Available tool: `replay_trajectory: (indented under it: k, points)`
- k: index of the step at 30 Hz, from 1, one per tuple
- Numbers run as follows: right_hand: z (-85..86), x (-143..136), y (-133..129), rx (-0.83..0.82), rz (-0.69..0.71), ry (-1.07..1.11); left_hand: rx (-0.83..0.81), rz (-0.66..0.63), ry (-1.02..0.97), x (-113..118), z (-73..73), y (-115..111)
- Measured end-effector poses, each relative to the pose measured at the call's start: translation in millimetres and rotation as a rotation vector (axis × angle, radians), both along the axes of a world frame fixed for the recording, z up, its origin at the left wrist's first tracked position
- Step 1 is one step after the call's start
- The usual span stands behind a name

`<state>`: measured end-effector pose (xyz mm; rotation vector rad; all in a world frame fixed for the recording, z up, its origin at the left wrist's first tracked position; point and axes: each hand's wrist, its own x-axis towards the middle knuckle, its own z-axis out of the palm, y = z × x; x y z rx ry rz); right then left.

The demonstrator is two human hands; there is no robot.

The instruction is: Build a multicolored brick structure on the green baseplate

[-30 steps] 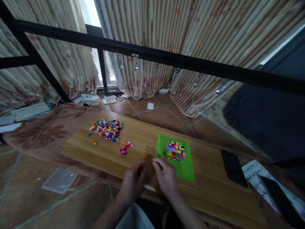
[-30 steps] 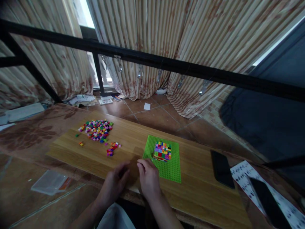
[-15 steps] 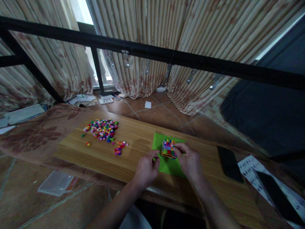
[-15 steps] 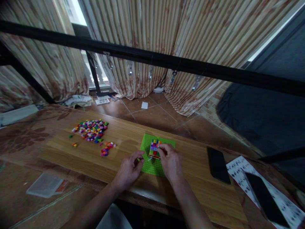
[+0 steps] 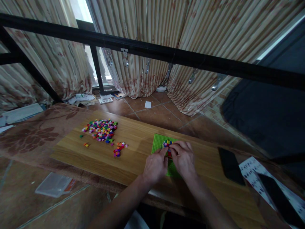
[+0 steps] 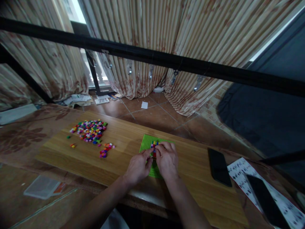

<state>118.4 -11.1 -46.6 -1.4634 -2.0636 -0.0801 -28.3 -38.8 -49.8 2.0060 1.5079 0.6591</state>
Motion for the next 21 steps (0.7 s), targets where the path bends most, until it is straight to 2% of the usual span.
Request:
replay_trajectory:
  k: [7, 12, 21]
  points:
    - [-5.6, 0.3, -7.8, -0.015, -0.028, 0.091, -0.049, -0.079, 0.116, -0.9, 7.2, -0.4]
    - [-5.4, 1.9, -16.1, -0.014, -0.066, 0.145, -0.029, -0.070, 0.167, 1.3, 7.4, -1.2]
    - [-3.8, 0.9, -22.9, 0.021, -0.068, -0.115, 0.035, -0.053, 0.183, 4.9, 2.9, -2.5]
